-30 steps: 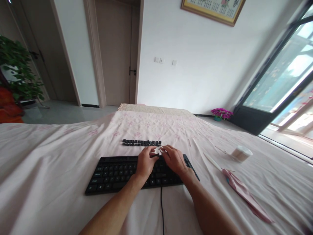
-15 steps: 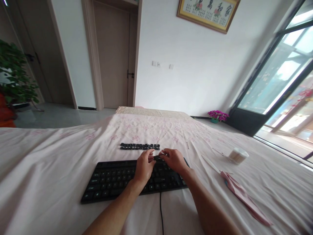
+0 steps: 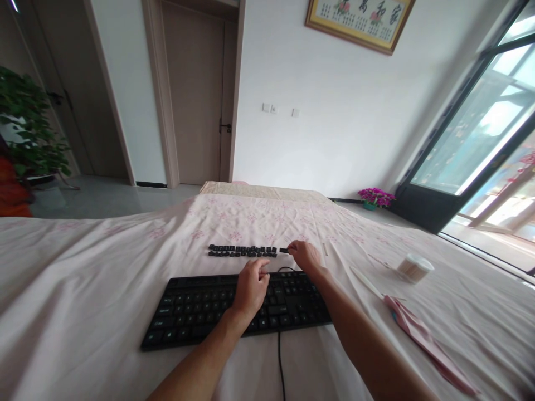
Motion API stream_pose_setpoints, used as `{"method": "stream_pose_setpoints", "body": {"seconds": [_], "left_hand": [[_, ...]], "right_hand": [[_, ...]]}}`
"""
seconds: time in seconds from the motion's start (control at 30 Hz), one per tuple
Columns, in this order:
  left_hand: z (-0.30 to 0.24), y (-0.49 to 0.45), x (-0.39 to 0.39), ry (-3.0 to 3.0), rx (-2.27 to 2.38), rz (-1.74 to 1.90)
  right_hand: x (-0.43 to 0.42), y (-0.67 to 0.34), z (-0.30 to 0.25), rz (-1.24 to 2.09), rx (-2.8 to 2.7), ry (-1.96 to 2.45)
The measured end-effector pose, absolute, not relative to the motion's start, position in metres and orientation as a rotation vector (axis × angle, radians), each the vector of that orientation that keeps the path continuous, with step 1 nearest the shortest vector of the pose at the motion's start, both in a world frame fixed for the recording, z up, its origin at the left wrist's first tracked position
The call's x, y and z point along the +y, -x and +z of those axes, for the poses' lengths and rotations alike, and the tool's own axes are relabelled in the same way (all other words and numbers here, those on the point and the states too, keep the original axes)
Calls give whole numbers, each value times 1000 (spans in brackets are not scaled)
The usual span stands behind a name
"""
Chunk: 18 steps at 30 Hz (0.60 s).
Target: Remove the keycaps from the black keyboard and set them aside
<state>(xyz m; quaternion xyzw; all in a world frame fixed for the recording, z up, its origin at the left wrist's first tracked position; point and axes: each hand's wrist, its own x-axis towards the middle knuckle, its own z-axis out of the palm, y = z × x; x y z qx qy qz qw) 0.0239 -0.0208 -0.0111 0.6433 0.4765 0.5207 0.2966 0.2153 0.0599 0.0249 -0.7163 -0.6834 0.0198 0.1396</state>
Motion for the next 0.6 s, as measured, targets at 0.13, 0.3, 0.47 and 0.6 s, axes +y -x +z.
{"method": "stream_pose_setpoints", "body": {"seconds": [0.13, 0.3, 0.47, 0.6], "left_hand": [[-11, -25, -21, -1717, 1276, 1366], [-11, -24, -21, -1722, 1278, 1371], [-3, -23, -26, -1737, 1263, 1445], [18, -23, -36, -1807, 1205, 1518]], "right_hand": [[65, -213, 23, 53, -2008, 2079], [65, -210, 22, 38, -2026, 2094], [54, -205, 35, -25, -2029, 2063], [35, -192, 54, -85, -2045, 1916]]}}
